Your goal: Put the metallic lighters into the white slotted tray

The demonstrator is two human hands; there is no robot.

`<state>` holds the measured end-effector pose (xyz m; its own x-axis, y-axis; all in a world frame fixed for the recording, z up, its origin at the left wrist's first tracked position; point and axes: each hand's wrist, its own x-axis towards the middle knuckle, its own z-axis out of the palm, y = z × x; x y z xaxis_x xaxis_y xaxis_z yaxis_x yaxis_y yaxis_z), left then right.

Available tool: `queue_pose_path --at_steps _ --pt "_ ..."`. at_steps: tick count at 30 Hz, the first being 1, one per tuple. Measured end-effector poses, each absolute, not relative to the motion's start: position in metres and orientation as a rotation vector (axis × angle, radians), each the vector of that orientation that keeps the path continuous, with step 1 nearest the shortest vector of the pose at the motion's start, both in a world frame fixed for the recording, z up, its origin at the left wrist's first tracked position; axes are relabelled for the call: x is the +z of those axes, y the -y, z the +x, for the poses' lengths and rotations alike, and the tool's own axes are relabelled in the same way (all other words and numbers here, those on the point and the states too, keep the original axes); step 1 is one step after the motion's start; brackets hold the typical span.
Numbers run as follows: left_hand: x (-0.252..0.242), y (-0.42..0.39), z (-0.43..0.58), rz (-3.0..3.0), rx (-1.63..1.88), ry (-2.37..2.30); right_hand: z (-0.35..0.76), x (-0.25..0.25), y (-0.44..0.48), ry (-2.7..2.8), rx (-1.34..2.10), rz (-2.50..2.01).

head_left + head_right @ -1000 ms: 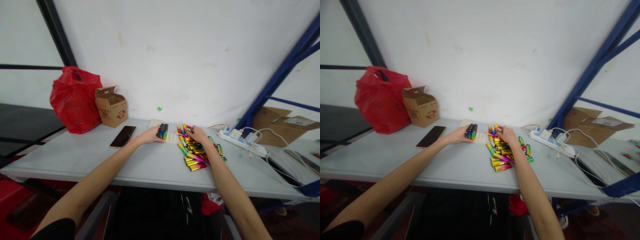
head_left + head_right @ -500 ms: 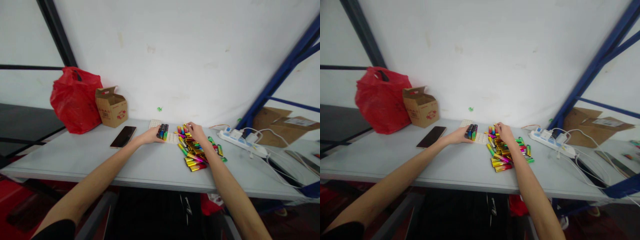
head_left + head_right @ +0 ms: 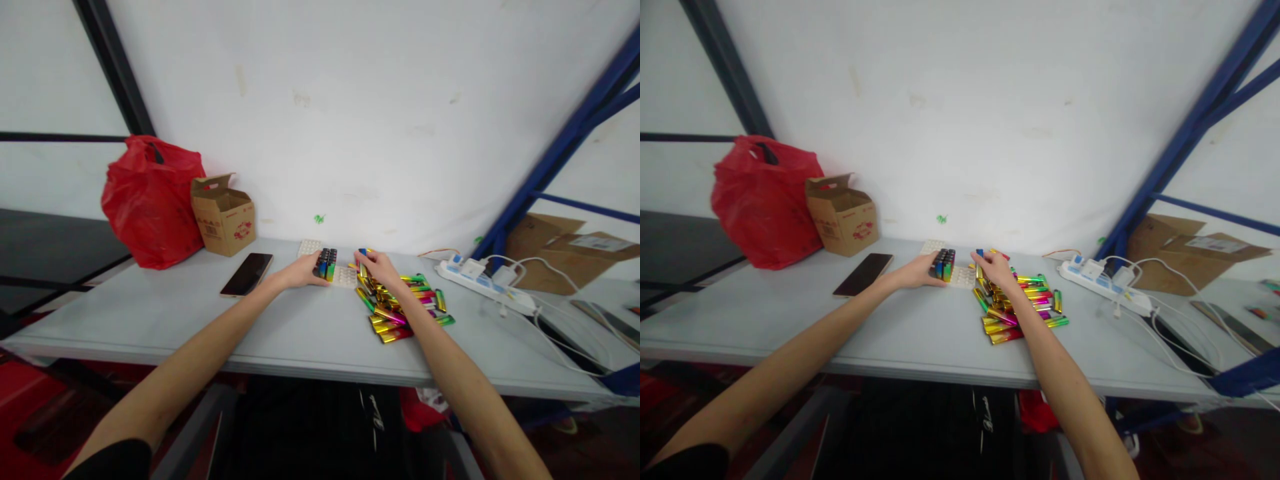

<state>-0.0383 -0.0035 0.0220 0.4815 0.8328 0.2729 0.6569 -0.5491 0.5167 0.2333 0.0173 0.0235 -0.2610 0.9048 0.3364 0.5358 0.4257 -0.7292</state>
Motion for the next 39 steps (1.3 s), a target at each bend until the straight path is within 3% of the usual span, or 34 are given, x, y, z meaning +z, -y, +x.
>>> queue_pose_path --at_steps 7,15,31,39 --pt "0.021 0.002 -0.039 2.403 0.73 -1.239 0.218 0.023 -0.009 1.814 1.019 -0.957" --pt "0.021 0.003 -0.039 2.409 0.732 -1.239 0.216 0.025 -0.008 1.937 0.568 -1.155" --pt "0.019 0.002 -0.039 2.419 0.747 -1.23 0.21 0.033 0.004 1.952 0.276 -1.204" --pt "0.021 0.003 -0.039 2.409 0.738 -1.211 0.207 0.03 0.004 2.306 0.117 -1.077"
